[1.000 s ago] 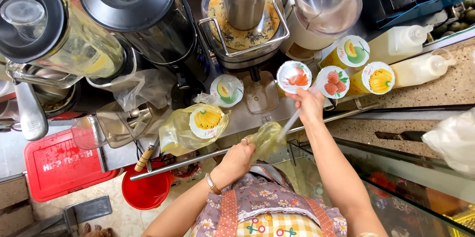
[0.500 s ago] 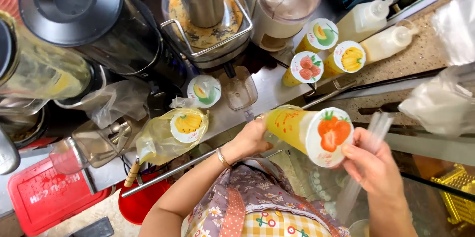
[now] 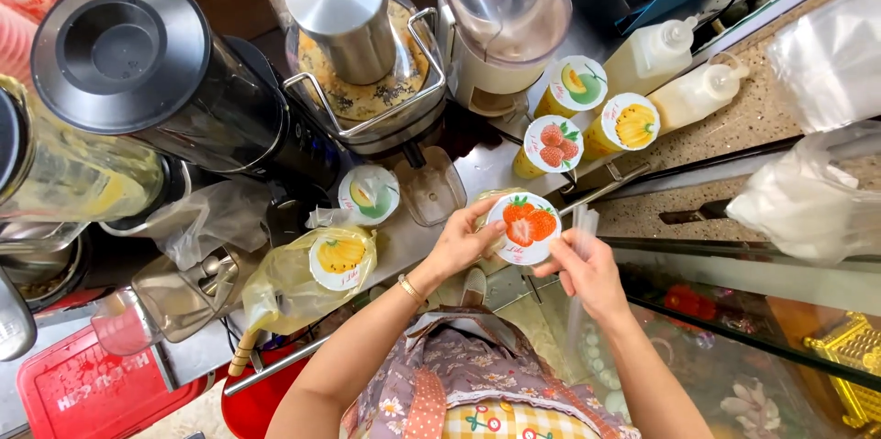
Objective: Preparing multiple cups of fruit juice, sealing them using a machine, and packaging them in plastic bags for a customer.
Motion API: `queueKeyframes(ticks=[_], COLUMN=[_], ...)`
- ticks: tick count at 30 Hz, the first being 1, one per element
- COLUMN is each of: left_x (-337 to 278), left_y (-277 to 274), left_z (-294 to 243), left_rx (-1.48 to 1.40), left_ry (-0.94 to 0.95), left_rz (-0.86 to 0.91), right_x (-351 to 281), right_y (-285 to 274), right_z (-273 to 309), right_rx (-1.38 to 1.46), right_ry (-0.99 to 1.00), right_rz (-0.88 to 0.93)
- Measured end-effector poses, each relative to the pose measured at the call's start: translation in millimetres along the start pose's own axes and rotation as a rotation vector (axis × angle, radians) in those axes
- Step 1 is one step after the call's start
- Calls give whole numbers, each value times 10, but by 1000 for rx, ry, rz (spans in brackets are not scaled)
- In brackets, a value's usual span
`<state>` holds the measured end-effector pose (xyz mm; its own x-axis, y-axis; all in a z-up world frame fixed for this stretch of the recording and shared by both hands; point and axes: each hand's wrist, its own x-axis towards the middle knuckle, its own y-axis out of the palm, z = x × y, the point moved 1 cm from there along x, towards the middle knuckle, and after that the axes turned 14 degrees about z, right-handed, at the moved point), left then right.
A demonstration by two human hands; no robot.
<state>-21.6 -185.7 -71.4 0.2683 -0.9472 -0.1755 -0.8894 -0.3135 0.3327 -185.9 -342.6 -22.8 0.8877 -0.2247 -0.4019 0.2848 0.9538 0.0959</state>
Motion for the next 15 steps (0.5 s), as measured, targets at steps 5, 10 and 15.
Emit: queueKeyframes(ticks=[5, 10, 15], left_x=[222, 648, 1045], left_y=[-113, -483, -793], left_z=[43, 54, -43], left_rx=[-82, -59, 45], left_ry=[62, 0, -83], left_rz=[-20, -121, -272], right_x=[426, 746, 1143], right_y=[-201, -168, -200], right_z=[-298, 187, 704], right_rx=[-74, -41, -145], right_ry=[-59, -86, -173], right_rz=[-342, -326, -272])
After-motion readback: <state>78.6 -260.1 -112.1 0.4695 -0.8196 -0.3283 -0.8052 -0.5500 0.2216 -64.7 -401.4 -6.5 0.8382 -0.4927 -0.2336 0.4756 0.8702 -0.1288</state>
